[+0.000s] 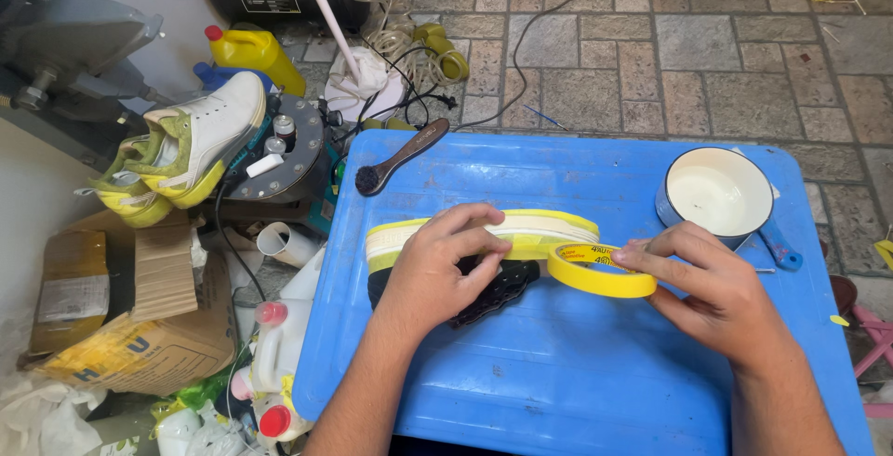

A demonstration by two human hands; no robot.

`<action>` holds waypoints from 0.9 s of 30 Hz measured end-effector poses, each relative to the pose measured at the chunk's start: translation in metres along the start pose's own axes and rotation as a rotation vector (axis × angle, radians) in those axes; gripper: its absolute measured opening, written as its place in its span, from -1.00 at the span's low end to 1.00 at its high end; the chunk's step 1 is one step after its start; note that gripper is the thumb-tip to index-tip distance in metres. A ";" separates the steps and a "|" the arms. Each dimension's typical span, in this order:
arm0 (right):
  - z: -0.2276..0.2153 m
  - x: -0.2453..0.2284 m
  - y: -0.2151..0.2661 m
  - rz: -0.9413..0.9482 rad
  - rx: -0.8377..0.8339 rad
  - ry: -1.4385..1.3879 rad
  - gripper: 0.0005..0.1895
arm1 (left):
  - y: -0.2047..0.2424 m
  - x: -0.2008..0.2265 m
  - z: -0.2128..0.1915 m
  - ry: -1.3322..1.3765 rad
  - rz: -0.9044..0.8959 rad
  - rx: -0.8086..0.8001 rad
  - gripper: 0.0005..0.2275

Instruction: The person wraps yellow masking tape around a yellow sneaker, covering the upper and sides. They then switch to a black sneaker and begin applying tape to its sole and sides.

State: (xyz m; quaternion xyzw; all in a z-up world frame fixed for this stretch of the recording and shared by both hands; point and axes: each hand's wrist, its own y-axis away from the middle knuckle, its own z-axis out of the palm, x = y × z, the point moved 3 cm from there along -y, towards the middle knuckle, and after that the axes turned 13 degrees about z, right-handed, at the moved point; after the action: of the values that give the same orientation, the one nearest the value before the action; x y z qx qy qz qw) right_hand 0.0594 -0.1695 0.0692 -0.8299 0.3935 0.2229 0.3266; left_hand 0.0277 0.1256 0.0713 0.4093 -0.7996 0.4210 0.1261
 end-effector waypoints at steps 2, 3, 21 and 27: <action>-0.001 -0.003 -0.001 -0.032 -0.001 0.014 -0.42 | -0.002 0.003 0.001 -0.034 0.009 0.012 -0.89; -0.002 -0.004 -0.001 -0.047 -0.002 0.007 -0.41 | -0.002 0.004 0.002 -0.050 0.013 0.019 -0.89; 0.016 -0.002 0.001 0.041 0.034 -0.102 -0.42 | -0.038 0.008 0.010 0.102 0.004 -0.189 -0.83; 0.019 0.014 0.007 0.185 -0.039 -0.208 -0.41 | -0.027 0.024 0.010 -0.103 0.162 0.038 -0.86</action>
State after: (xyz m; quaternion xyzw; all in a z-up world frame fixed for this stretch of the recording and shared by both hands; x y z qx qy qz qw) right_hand 0.0602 -0.1667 0.0451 -0.7687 0.4278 0.3447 0.3275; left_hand 0.0341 0.0962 0.0935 0.3665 -0.8275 0.4232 0.0427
